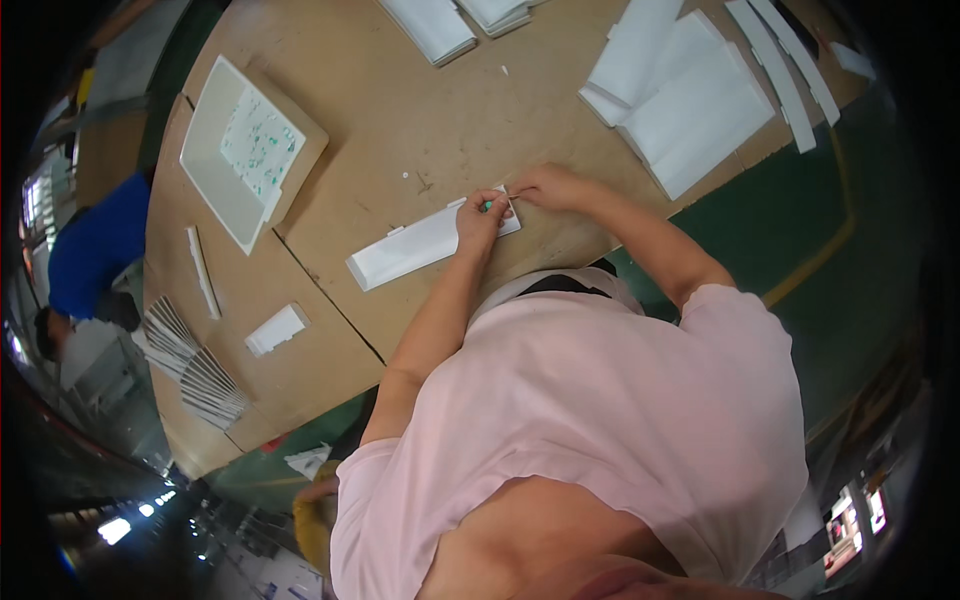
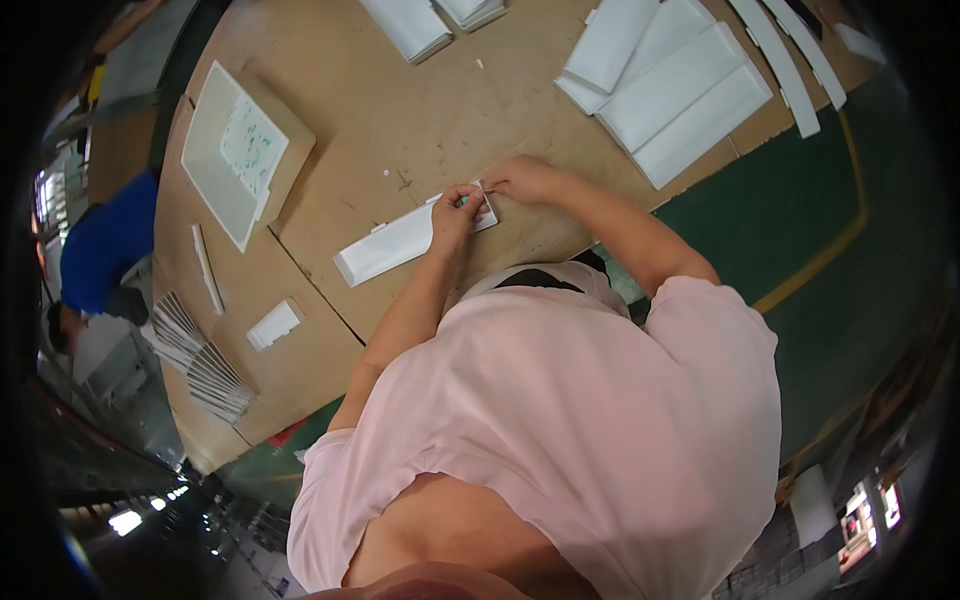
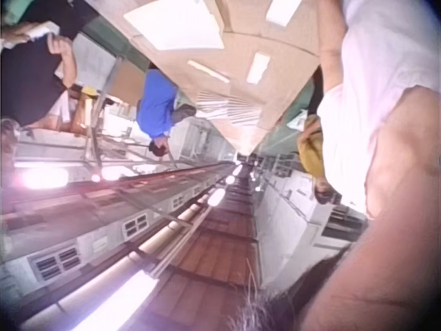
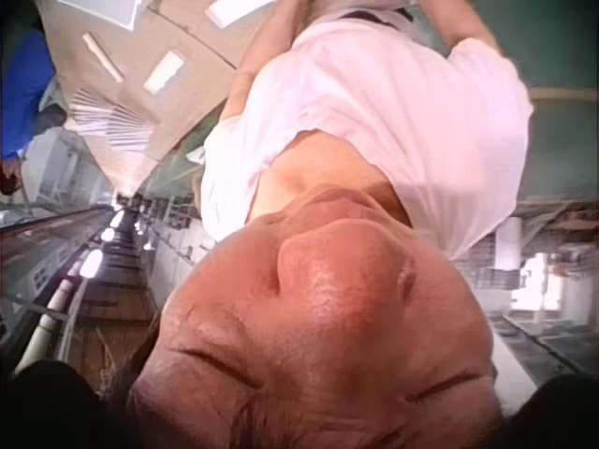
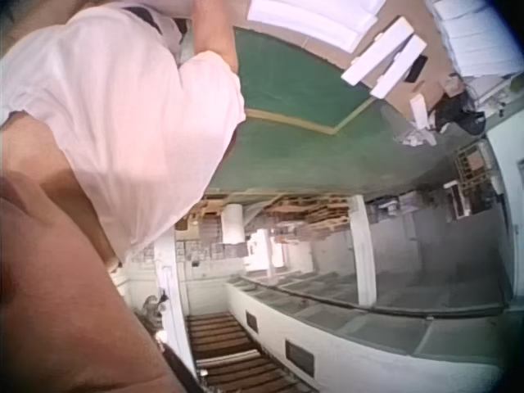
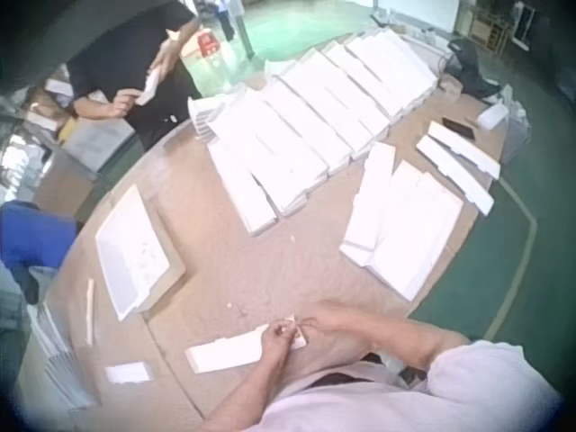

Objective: The recorder is assembling small green fasteners into white plastic components on a long assembly table.

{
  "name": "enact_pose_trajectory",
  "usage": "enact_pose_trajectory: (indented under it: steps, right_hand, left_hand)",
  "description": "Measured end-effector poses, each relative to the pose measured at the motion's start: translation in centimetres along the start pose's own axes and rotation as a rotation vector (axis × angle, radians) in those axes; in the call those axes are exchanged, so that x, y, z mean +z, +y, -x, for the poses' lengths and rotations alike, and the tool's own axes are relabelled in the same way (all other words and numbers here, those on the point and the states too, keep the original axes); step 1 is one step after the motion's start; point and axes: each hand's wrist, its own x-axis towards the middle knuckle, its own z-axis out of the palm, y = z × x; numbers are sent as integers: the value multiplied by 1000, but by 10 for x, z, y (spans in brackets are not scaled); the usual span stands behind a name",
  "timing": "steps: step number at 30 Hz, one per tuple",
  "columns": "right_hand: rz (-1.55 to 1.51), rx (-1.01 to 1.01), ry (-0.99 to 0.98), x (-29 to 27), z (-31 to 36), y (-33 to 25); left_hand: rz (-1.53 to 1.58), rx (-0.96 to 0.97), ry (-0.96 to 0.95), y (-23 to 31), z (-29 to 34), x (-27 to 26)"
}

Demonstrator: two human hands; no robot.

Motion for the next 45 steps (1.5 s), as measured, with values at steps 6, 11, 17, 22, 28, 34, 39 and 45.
enact_pose_trajectory:
  steps: [6,11,17,22,28,34,39,45]
  right_hand:
    - [-304,265,-9,-1,15,11]
    - [-274,278,-25,8,14,5]
    - [-245,314,70,17,25,8]
    - [-198,374,42,11,29,4]
    - [-94,427,79,0,13,-26]
    - [219,431,118,18,-16,-37]
    - [130,697,204,55,4,-20]
    - [84,417,-517,98,-12,-102]
  left_hand:
    - [-26,107,10,-12,-3,-1]
    - [-133,222,-25,-19,-4,-3]
    - [-175,289,18,-13,3,-3]
    - [-119,319,6,-24,-4,-3]
    - [-89,317,-19,-31,-10,-2]
    - [151,262,-40,-25,1,-22]
    - [488,47,-58,-24,27,-81]
    - [555,26,287,-47,34,-139]
